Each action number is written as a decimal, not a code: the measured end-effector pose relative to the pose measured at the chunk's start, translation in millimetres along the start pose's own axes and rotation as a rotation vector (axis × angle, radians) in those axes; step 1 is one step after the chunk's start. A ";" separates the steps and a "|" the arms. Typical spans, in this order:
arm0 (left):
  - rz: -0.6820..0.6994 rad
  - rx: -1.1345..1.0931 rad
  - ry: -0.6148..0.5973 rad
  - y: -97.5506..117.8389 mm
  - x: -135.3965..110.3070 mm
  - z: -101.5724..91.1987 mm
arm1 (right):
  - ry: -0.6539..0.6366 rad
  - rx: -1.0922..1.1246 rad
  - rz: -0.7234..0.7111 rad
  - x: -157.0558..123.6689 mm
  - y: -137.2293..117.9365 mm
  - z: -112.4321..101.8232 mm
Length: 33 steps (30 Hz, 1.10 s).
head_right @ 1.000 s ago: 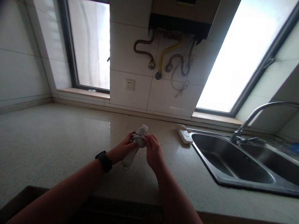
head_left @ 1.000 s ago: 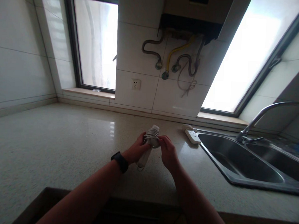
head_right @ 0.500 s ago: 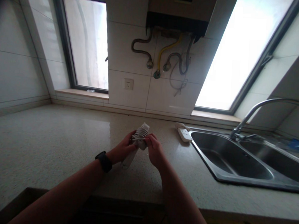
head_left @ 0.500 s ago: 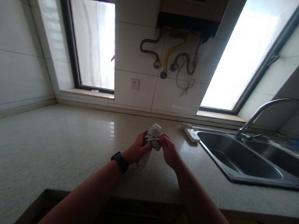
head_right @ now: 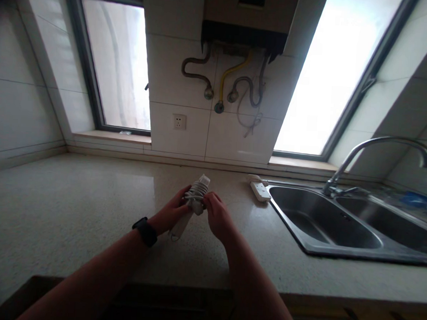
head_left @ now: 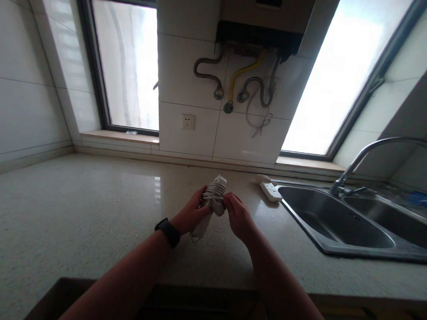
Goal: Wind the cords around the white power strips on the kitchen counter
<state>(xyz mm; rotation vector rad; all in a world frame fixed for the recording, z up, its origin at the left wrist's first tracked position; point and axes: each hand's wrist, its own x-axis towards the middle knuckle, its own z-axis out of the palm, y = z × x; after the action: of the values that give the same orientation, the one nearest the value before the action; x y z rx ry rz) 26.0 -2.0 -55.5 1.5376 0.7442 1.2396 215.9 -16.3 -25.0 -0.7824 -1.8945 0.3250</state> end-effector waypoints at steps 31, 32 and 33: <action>0.149 0.130 0.045 14.2 -4.5 -1.8 | 0.162 0.189 0.165 -2.4 6.2 16.5; 0.157 0.149 0.060 14.6 -4.2 -1.7 | 0.186 0.202 0.177 -2.5 5.6 17.3; 0.164 0.170 0.073 14.6 -3.9 -1.5 | 0.195 0.213 0.180 -2.6 4.8 17.7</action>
<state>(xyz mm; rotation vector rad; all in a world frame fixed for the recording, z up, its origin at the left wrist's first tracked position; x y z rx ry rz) 21.7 -9.8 -43.1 1.7273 0.8011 1.3885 202.7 -12.3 -37.4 -0.8106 -1.5819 0.5333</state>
